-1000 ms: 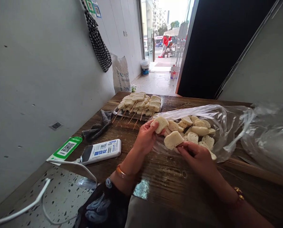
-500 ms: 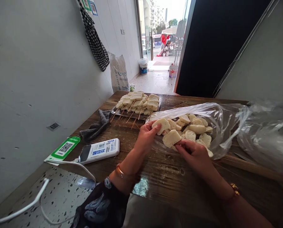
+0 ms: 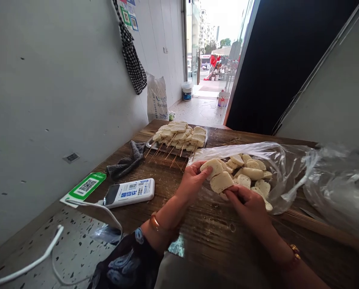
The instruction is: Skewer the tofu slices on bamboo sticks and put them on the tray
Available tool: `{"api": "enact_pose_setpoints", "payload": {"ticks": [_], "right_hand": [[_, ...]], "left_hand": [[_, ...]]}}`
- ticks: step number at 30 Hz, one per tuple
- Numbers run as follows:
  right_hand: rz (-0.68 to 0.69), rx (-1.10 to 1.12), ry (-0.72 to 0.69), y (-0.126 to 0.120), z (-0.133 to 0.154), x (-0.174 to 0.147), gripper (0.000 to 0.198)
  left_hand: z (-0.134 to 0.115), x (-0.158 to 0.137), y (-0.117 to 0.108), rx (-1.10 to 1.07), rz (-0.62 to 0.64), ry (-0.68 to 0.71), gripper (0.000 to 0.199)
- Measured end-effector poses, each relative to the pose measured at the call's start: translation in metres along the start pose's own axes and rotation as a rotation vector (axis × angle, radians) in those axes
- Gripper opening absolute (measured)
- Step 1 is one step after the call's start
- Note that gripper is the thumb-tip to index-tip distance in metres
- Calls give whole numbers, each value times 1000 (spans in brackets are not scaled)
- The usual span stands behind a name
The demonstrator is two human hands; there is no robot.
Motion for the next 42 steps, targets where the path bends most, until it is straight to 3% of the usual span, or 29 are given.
{"api": "enact_pose_setpoints", "payload": {"ticks": [8, 18, 23, 29, 35, 42], "right_hand": [[-17, -62, 23, -1, 1, 0, 27], [-1, -118, 11, 1, 1, -1, 29], [-2, -153, -10, 2, -1, -1, 27], [32, -171, 22, -1, 1, 0, 28], [155, -63, 120, -6, -9, 0, 26], [80, -85, 87, -10, -11, 0, 26]], "left_hand": [[-3, -6, 3, -62, 30, 8, 39], [-6, -9, 3, -431, 88, -88, 55], [-5, -12, 13, -375, 220, -42, 55], [3, -11, 9, -246, 124, -26, 54], [-5, -10, 4, -298, 79, 12, 49], [-9, -14, 7, -266, 112, 46, 46]]}}
Point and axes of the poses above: each hand's wrist, its own x-axis towards the middle knuckle, its own y-axis out of the palm, z = x × y, the point moved 5 cm from there along x, towards the middle knuckle, and after that the axes turned 8 degrees about x, right-handed, at the moved point
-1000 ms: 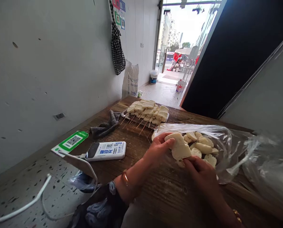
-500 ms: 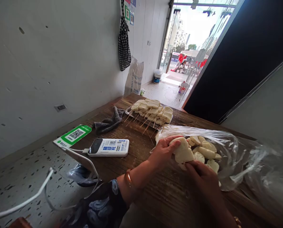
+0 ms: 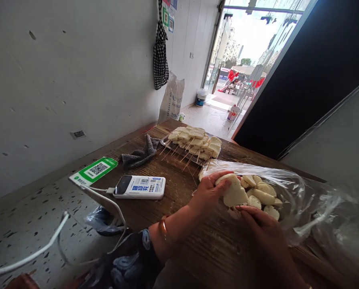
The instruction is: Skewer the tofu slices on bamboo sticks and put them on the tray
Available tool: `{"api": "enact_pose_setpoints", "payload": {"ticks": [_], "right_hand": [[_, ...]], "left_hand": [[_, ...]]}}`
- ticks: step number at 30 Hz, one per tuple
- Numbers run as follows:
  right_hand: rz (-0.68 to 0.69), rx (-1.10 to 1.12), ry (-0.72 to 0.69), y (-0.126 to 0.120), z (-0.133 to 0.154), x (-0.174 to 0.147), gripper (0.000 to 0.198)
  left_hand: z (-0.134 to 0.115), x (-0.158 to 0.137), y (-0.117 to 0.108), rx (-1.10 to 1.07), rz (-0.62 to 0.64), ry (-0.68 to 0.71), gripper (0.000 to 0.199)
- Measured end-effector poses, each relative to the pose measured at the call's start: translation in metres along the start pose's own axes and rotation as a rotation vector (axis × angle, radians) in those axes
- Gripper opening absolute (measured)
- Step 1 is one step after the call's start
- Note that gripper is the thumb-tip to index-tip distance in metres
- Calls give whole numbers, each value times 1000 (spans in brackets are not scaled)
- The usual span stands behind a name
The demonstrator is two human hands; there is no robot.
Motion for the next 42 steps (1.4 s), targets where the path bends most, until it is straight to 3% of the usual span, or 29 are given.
{"api": "enact_pose_setpoints", "payload": {"ticks": [15, 24, 31, 37, 42], "right_hand": [[-95, -42, -52, 3, 1, -3, 27], [-84, 9, -55, 6, 27, -1, 30], [-53, 171, -145, 11, 30, 6, 20], [-86, 164, -244, 13, 30, 6, 20], [-89, 180, -251, 0, 31, 9, 22]], "left_hand": [[3, -4, 5, 51, 53, -3, 49], [7, -6, 10, 55, 43, -84, 46], [1, 2, 6, 80, 7, -134, 39], [1, 6, 6, 118, -17, -111, 37], [8, 12, 15, 166, 21, -128, 39]]}}
Point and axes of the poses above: each hand's wrist, its own x-axis towards the middle knuckle, its own y-axis out of the palm, z = x × y, the point moved 5 cm from there along x, towards the middle knuckle, and after that the axes turned 8 degrees about x, right-handed, at the moved point
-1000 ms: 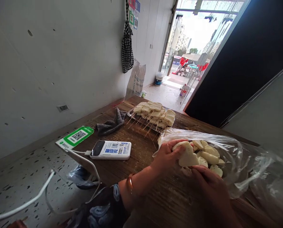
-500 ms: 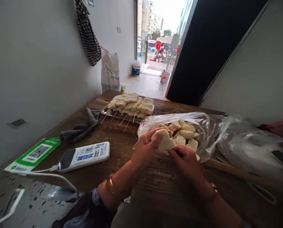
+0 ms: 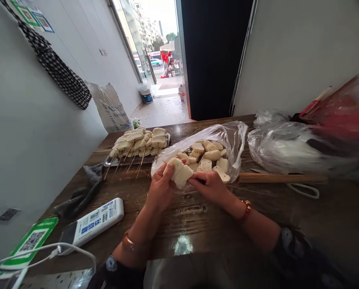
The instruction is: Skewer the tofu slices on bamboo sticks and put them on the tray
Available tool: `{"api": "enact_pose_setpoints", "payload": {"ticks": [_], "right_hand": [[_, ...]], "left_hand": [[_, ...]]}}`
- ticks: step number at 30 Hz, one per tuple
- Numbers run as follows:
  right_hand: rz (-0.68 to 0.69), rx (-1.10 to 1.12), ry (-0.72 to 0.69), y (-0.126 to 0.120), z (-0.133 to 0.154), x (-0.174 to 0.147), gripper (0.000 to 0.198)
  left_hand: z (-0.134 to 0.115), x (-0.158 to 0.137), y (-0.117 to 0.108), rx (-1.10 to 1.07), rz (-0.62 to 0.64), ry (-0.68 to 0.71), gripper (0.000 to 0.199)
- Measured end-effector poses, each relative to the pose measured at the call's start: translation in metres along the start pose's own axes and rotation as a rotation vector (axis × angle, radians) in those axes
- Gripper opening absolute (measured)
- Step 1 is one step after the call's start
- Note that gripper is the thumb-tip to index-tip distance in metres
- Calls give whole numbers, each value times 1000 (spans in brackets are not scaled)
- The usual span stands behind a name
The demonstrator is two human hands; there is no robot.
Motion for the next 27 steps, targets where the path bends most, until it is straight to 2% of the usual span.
{"api": "enact_pose_setpoints", "payload": {"ticks": [2, 5, 7, 10, 14, 17, 19, 21, 25, 27], "right_hand": [[-60, 42, 9, -17, 0, 3, 23], [-295, 138, 71, -53, -8, 7, 24], [-483, 247, 105, -76, -17, 7, 24], [-650, 406, 125, -97, -30, 8, 25], [-658, 376, 91, -103, -30, 9, 25], [-635, 309, 62, -102, -26, 8, 25], [-630, 294, 56, -102, -25, 8, 25], [-633, 295, 57, -102, -24, 8, 26], [-635, 311, 63, -103, -24, 8, 28], [-630, 314, 65, -103, -24, 8, 28]], "left_hand": [[-4, 6, 4, 12, 26, 30, 46], [-8, 17, 8, 124, 2, 113, 52], [-5, 25, 13, 359, -21, 138, 49], [6, 35, 32, 909, 12, 170, 40], [18, 42, 69, 1565, 68, 325, 37], [30, 47, 84, 1847, 139, 316, 43], [36, 51, 84, 1902, 196, 240, 41], [36, 54, 80, 1900, 192, 209, 36], [23, 55, 69, 1932, 43, 327, 34], [17, 53, 62, 1895, 22, 368, 38]]}}
Point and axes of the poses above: each hand's wrist, its own x-axis towards the middle knuckle, its own y-axis out of the palm, z = x × y, the point moved 5 cm from there along x, towards the middle knuckle, and after that the axes turned 8 degrees about x, right-handed, at the moved point
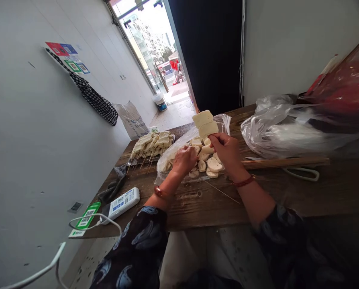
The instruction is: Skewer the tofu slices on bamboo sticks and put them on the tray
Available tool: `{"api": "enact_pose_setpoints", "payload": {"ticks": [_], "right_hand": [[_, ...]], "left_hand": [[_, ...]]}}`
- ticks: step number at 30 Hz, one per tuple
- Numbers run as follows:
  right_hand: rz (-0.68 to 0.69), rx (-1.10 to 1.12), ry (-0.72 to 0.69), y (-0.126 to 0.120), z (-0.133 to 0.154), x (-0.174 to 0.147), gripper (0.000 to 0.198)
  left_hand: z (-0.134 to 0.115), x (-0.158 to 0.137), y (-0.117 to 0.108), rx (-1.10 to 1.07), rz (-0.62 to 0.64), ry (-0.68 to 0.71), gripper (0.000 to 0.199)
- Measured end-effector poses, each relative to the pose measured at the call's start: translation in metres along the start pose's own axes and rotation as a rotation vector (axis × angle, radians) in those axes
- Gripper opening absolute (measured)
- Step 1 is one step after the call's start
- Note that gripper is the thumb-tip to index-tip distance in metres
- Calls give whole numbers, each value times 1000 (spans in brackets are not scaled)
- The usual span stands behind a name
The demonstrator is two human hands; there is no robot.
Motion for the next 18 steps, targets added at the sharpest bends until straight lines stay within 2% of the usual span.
{"api": "enact_pose_setpoints", "payload": {"ticks": [5, 10, 14, 18], "right_hand": [[-1, 42, 31, 0, -4, -1, 28], [7, 34, 60, 1, -8, -3, 29], [27, 8, 66, 3, -8, -5, 29], [31, 7, 86, 2, -11, -6, 28]], "left_hand": [[38, -11, -13, -189, -105, -82, 27], [75, -29, -24, -280, -101, -147, 23], [84, -37, -22, -213, -40, -134, 22], [89, -33, -18, -158, -28, -155, 26]]}}
Point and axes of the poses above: each hand's wrist, its own x-axis towards the middle knuckle, its own y-axis out of the palm, z = x × y, the point moved 5 cm from there along x, towards the middle knuckle, and after that the axes turned 8 degrees about x, right-handed, at the moved point
